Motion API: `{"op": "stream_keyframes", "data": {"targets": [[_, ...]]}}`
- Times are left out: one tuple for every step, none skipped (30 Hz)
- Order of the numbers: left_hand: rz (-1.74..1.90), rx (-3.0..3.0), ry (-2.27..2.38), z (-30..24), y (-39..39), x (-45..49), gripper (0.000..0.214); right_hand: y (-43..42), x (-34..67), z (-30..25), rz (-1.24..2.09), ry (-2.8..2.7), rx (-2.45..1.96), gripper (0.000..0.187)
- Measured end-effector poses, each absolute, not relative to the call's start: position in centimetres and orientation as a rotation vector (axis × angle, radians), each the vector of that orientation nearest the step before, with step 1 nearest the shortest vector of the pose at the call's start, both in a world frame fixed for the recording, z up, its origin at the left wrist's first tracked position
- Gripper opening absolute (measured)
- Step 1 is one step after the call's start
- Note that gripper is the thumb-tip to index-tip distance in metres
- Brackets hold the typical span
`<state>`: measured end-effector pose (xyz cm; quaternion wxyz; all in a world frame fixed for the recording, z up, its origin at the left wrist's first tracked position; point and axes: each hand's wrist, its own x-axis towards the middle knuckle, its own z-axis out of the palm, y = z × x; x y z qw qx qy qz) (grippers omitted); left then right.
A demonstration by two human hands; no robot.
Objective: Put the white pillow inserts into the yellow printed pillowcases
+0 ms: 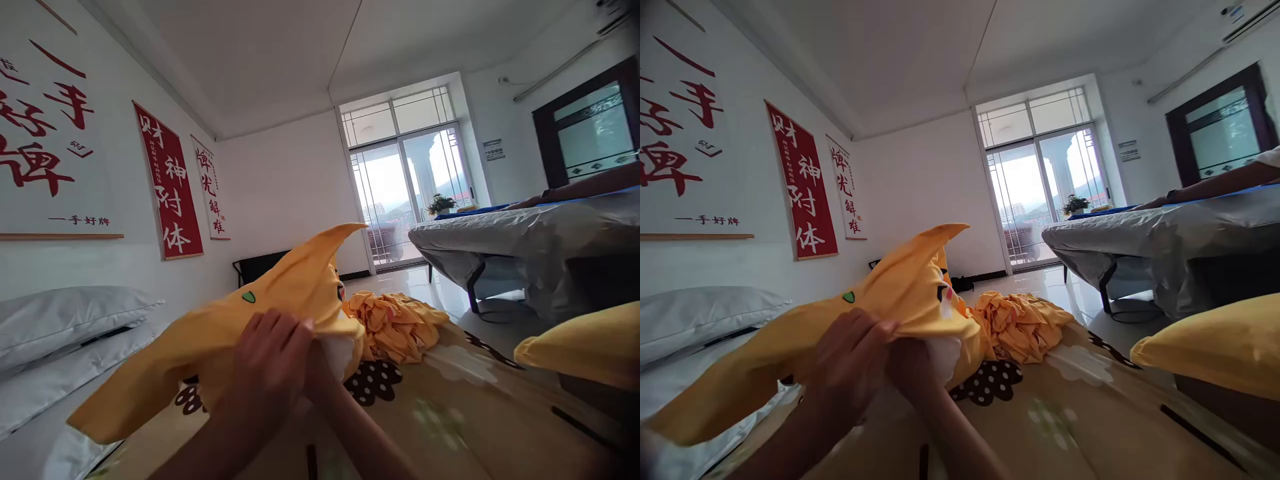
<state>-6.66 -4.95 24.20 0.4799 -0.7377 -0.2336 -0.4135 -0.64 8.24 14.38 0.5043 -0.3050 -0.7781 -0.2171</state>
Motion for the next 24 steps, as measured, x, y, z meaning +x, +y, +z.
{"op": "stream_keyframes", "data": {"targets": [[-0.964, -1.805, -0.582, 25.4, -4.8, -6.0, 0.014, 8.6, -0.2, 14.5, -0.554, -1.876, -0.75, 0.028], [-0.907, -1.795, -0.611, 26.2, -4.3, -5.6, 0.015, 8.8, 0.2, 14.6, -0.582, -1.883, -0.756, 0.027], [-0.834, -1.776, -0.644, 26.8, -3.5, -5.5, 0.016, 8.9, 0.7, 14.6, -0.603, -1.897, -0.754, 0.026], [-0.738, -1.751, -0.674, 27.2, -2.5, -5.7, 0.017, 8.9, 1.2, 14.5, -0.635, -1.906, -0.742, 0.025], [-0.63, -1.716, -0.688, 27.5, -1.4, -6.3, 0.017, 8.7, 1.6, 14.1, -0.681, -1.899, -0.721, 0.026], [-0.513, -1.687, -0.701, 27.7, -0.3, -7.1, 0.018, 8.3, 2.1, 13.5, -0.741, -1.874, -0.697, 0.028], [-0.408, -1.665, -0.719, 28.0, 0.7, -8.1, 0.018, 7.8, 2.5, 12.7, -0.815, -1.842, -0.662, 0.032], [-0.325, -1.653, -0.744, 28.3, 1.4, -9.1, 0.018, 7.1, 2.8, 11.7, -0.903, -1.807, -0.611, 0.036], [-0.268, -1.65, -0.776, 28.7, 1.9, -10.0, 0.019, 6.4, 3.0, 10.6, -0.985, -1.788, -0.549, 0.038], [-0.239, -1.646, -0.807, 29.1, 2.1, -10.9, 0.019, 5.6, 3.1, 9.4, -1.044, -1.795, -0.493, 0.038], [-0.231, -1.642, -0.834, 29.6, 2.1, -11.4, 0.018, 4.9, 3.1, 8.4, -1.069, -1.829, -0.455, 0.036], [-0.234, -1.638, -0.855, 30.2, 1.7, -11.8, 0.018, 4.3, 3.0, 7.5, -1.066, -1.868, -0.441, 0.032], [-0.24, -1.634, -0.868, 30.7, 1.2, -11.8, 0.018, 3.8, 2.9, 7.0, -1.03, -1.893, -0.469, 0.029], [-0.243, -1.627, -0.876, 31.1, 0.6, -11.5, 0.019, 3.4, 2.7, 6.8, -0.967, -1.896, -0.538, 0.028], [-0.246, -1.617, -0.877, 31.6, -0.2, -11.0, 0.02, 3.2, 2.5, 7.0, -0.895, -1.874, -0.622, 0.029], [-0.249, -1.608, -0.874, 32.0, -1.0, -10.3, 0.021, 3.0, 2.4, 7.6, -0.829, -1.834, -0.7, 0.034], [-0.258, -1.599, -0.865, 32.3, -1.9, -9.4, 0.02, 2.8, 2.2, 8.6, -0.773, -1.785, -0.767, 0.039], [-0.274, -1.592, -0.854, 32.8, -2.9, -8.4, 0.02, 2.6, 2.1, 9.8, -0.728, -1.74, -0.827, 0.042], [-0.302, -1.584, -0.845, 33.2, -3.8, -7.5, 0.02, 2.4, 2.1, 11.2, -0.7, -1.707, -0.876, 0.04], [-0.339, -1.582, -0.838, 33.7, -4.8, -6.5, 0.019, 2.0, 2.2, 12.7, -0.684, -1.681, -0.92, 0.034], [-0.384, -1.583, -0.832, 34.4, -5.8, -5.7, 0.018, 1.6, 2.3, 14.2, -0.674, -1.655, -0.962, 0.025], [-0.438, -1.583, -0.828, 35.1, -6.8, -5.1, 0.017, 1.0, 2.6, 15.8, -0.67, -1.626, -0.999, 0.018], [-0.501, -1.581, -0.824, 35.8, -7.7, -4.6, 0.017, 0.4, 2.9, 17.2, -0.673, -1.591, -1.023, 0.014], [-0.57, -1.577, -0.818, 36.7, -8.7, -4.4, 0.018, -0.4, 3.4, 18.5, -0.681, -1.556, -1.034, 0.015]]}}
